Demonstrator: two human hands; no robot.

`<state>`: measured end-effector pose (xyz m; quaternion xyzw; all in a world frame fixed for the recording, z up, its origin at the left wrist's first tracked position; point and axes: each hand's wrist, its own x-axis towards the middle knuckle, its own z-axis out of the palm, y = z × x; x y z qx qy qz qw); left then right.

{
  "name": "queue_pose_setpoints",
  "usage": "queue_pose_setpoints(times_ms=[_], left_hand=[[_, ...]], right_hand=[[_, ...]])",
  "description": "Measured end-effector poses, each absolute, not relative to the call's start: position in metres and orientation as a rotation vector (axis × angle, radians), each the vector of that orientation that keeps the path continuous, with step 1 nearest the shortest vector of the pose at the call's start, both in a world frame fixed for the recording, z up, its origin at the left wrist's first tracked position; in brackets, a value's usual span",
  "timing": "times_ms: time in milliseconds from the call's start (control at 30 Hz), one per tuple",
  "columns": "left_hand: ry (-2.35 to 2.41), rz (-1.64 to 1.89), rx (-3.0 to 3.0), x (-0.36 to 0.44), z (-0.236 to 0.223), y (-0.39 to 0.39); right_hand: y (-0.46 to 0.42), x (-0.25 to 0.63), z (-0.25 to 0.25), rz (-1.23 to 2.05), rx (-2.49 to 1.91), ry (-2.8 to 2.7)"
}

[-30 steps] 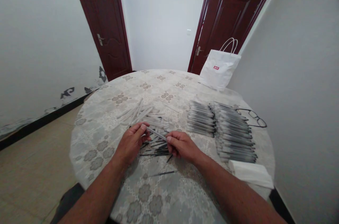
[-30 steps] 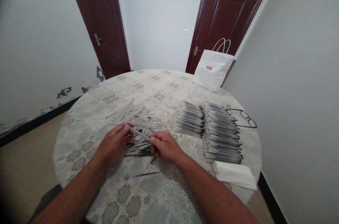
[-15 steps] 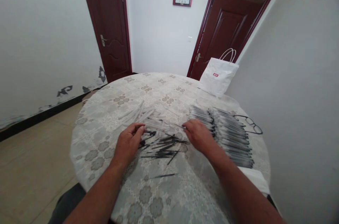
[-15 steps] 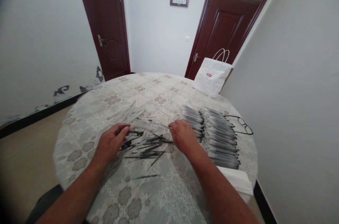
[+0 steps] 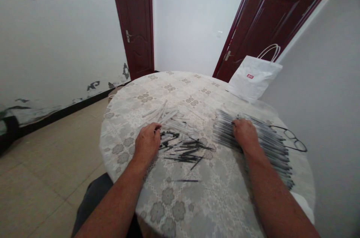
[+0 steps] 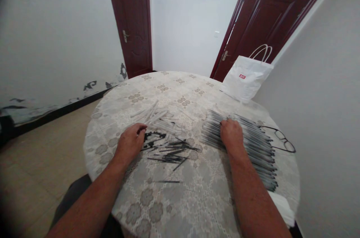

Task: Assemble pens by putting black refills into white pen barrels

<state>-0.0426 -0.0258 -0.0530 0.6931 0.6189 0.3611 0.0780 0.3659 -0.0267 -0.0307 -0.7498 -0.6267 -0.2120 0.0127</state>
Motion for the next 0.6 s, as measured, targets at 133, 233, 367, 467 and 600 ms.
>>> queue_pose_setpoints(times_ms=[133,233,367,467,600], left_hand=[[1.893,1.052,2.032,-0.048,-0.052,-0.026],[1.895,1.006,2.061,-0.049,-0.053,-0.027],[1.849,0.913,2.176,-0.045,-0.054,-0.030],[1.808,0.846,2.269,-0.043,-0.055,-0.032],[1.806,0.865,2.305,-0.043,-0.055,-0.032]], right_hand=[[-0.022,0.374,-0.042,-0.704,-2.241,-1.982],[-0.024,0.375,-0.043,-0.746,-2.162,-1.998],[-0.033,0.362,-0.033,-0.768,-1.995,-2.029],[-0.041,0.337,-0.024,-0.714,-1.861,-2.054],[-0.049,0.286,-0.020,-0.524,-1.705,-2.157]])
